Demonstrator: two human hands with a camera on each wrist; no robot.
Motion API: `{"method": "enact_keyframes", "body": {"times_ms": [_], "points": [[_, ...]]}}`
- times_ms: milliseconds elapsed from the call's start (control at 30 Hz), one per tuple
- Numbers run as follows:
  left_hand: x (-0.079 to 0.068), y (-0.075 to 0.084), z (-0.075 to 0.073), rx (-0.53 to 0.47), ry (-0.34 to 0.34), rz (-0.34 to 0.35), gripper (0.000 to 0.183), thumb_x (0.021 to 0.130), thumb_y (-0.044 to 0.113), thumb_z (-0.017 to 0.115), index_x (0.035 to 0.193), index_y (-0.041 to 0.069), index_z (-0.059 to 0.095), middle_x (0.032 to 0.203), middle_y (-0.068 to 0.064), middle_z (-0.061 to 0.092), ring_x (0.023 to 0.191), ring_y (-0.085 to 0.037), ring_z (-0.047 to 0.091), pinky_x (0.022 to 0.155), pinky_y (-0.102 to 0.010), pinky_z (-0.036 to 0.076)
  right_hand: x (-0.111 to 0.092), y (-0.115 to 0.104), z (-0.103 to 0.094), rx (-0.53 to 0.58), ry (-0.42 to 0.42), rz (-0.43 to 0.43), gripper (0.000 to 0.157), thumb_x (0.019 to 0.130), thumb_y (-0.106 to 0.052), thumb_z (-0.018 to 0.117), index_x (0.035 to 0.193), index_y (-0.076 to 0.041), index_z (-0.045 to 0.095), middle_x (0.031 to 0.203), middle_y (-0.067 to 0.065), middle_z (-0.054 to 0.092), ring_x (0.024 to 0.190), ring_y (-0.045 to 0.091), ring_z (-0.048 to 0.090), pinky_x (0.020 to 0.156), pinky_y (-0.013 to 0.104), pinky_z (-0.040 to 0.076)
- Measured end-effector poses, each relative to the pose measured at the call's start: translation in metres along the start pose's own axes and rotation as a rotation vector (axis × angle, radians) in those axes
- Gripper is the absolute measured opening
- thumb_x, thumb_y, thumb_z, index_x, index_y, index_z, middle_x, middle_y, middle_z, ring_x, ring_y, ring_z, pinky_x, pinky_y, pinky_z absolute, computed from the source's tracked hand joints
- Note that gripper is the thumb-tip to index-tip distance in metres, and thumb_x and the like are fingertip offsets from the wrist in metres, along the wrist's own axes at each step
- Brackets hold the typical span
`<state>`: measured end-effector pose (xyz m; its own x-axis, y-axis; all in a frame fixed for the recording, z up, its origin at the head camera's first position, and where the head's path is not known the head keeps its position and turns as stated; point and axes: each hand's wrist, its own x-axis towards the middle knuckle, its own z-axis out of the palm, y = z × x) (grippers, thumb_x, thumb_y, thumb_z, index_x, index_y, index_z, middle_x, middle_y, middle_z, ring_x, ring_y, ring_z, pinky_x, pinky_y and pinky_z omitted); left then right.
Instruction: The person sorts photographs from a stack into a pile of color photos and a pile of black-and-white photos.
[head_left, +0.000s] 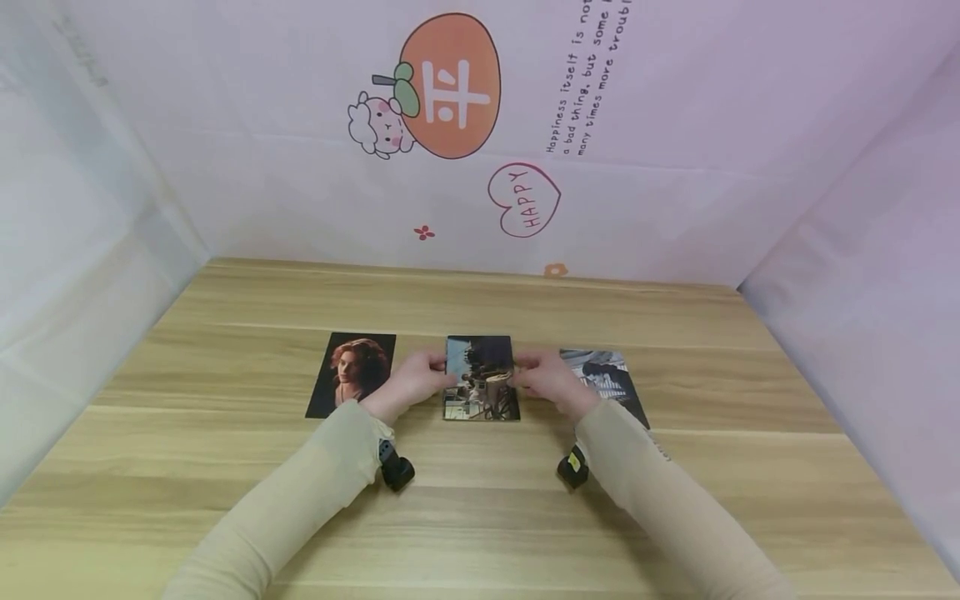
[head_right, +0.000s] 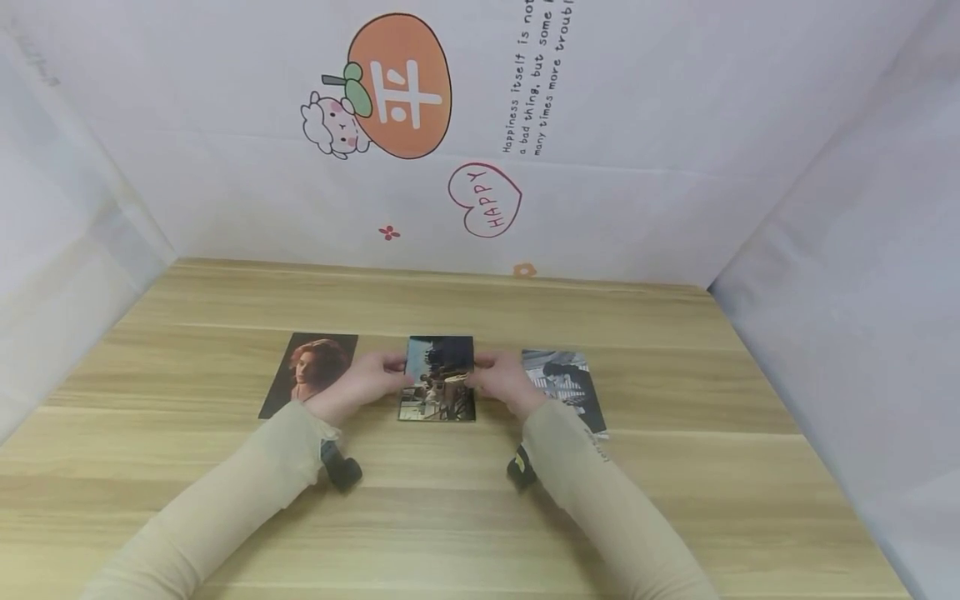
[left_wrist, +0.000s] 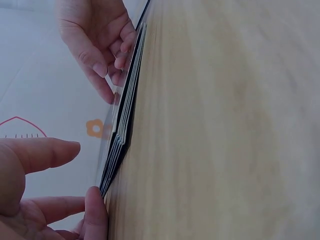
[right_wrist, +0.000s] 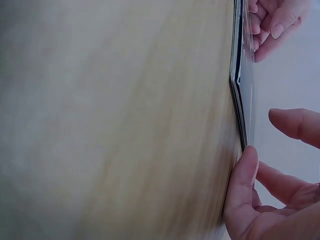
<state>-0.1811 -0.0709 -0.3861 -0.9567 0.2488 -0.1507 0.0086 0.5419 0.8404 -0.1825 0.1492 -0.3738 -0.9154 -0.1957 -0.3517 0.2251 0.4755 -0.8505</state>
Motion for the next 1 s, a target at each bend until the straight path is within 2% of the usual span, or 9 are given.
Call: {"method": "enact_keyframes", "body": {"times_ms": [100,167,200,267,300,367,400,500,1000], "points": [[0.0013,0.0,0.0014,-0.009,-0.011,0.01,0.037,0.086,0.008,0.063,0.066,0.01,0.032,0.058,0.003,0.035,0.053,-0.012,0.035,0.054,-0.023,0.029,0.0001,0.0004,0.0,-0.003,0.004,0.0,0.055,0.089,-0.002,0.056,0.139,0.01,0.037,0.144,0.026,0.039,0.125,0.038,0.048,0.101,0.045,0.045],[0.0017,-0.0002,0.002,0.003,-0.009,0.006,0.037,0.086,0.009,0.063,0.066,0.01,0.032,0.059,0.001,0.035,0.053,-0.012,0.035,0.054,-0.023,0.029,0.0003,0.0006,0.0001,-0.005,0.006,0.0,0.055,0.089,-0.002,0.056,0.139,0.009,0.037,0.143,0.026,0.039,0.125,0.038,0.048,0.101,0.045,0.045],[0.0016,-0.0002,0.0021,0.002,-0.009,-0.003,0.03,0.086,0.009,0.063,0.067,0.006,0.04,0.063,-0.001,0.044,0.057,-0.013,0.038,0.056,-0.024,0.032,0.0005,0.0006,0.0001,-0.005,0.006,-0.001,0.055,0.089,-0.002,0.056,0.138,0.01,0.038,0.143,0.026,0.04,0.124,0.038,0.048,0.101,0.045,0.045],[0.0006,0.0001,0.0021,0.003,-0.01,-0.03,0.016,0.087,0.011,0.063,0.086,-0.004,0.059,0.083,-0.011,0.06,0.071,-0.016,0.052,0.064,-0.026,0.042,0.0006,0.0004,0.0,-0.005,0.006,0.0,0.055,0.089,-0.002,0.057,0.139,0.01,0.038,0.143,0.026,0.04,0.124,0.038,0.049,0.1,0.044,0.046],[0.0001,0.0004,0.0019,-0.001,-0.016,-0.047,0.025,0.088,0.013,0.063,0.103,-0.007,0.061,0.098,-0.016,0.063,0.081,-0.019,0.056,0.072,-0.028,0.046,0.0006,0.0001,0.0,-0.003,0.007,0.003,0.055,0.089,-0.002,0.057,0.139,0.01,0.038,0.142,0.026,0.041,0.124,0.038,0.049,0.1,0.044,0.046],[-0.0008,0.0011,0.0016,-0.012,-0.022,-0.072,0.05,0.088,0.014,0.063,0.132,-0.007,0.049,0.127,-0.023,0.055,0.106,-0.026,0.057,0.087,-0.036,0.049,0.0003,-0.0002,0.0002,0.002,0.007,0.007,0.054,0.089,-0.002,0.056,0.139,0.009,0.038,0.143,0.025,0.041,0.124,0.038,0.049,0.1,0.044,0.046],[-0.0011,0.0015,0.0016,-0.017,-0.023,-0.083,0.058,0.088,0.015,0.063,0.139,-0.006,0.041,0.137,-0.023,0.048,0.118,-0.029,0.052,0.095,-0.04,0.047,-0.0001,-0.0005,0.0002,0.002,0.006,0.007,0.054,0.089,-0.002,0.056,0.139,0.009,0.038,0.143,0.026,0.041,0.124,0.038,0.049,0.1,0.043,0.046],[-0.0015,0.0015,0.0017,-0.027,-0.028,-0.091,0.059,0.089,0.016,0.063,0.14,-0.005,0.04,0.138,-0.023,0.047,0.125,-0.032,0.048,0.1,-0.044,0.044,-0.0015,-0.0014,0.0008,-0.001,0.008,0.005,0.053,0.09,-0.002,0.055,0.138,0.01,0.038,0.142,0.026,0.041,0.124,0.038,0.049,0.1,0.043,0.046],[-0.0059,0.0044,0.0036,-0.069,0.008,-0.067,0.058,0.088,0.012,0.062,0.138,-0.007,0.041,0.134,-0.024,0.05,0.12,-0.033,0.05,0.096,-0.043,0.046,-0.0019,0.0028,0.0003,0.032,0.036,-0.001,0.048,0.093,-0.004,0.052,0.138,0.007,0.041,0.137,0.025,0.048,0.121,0.037,0.052,0.097,0.042,0.049]]}}
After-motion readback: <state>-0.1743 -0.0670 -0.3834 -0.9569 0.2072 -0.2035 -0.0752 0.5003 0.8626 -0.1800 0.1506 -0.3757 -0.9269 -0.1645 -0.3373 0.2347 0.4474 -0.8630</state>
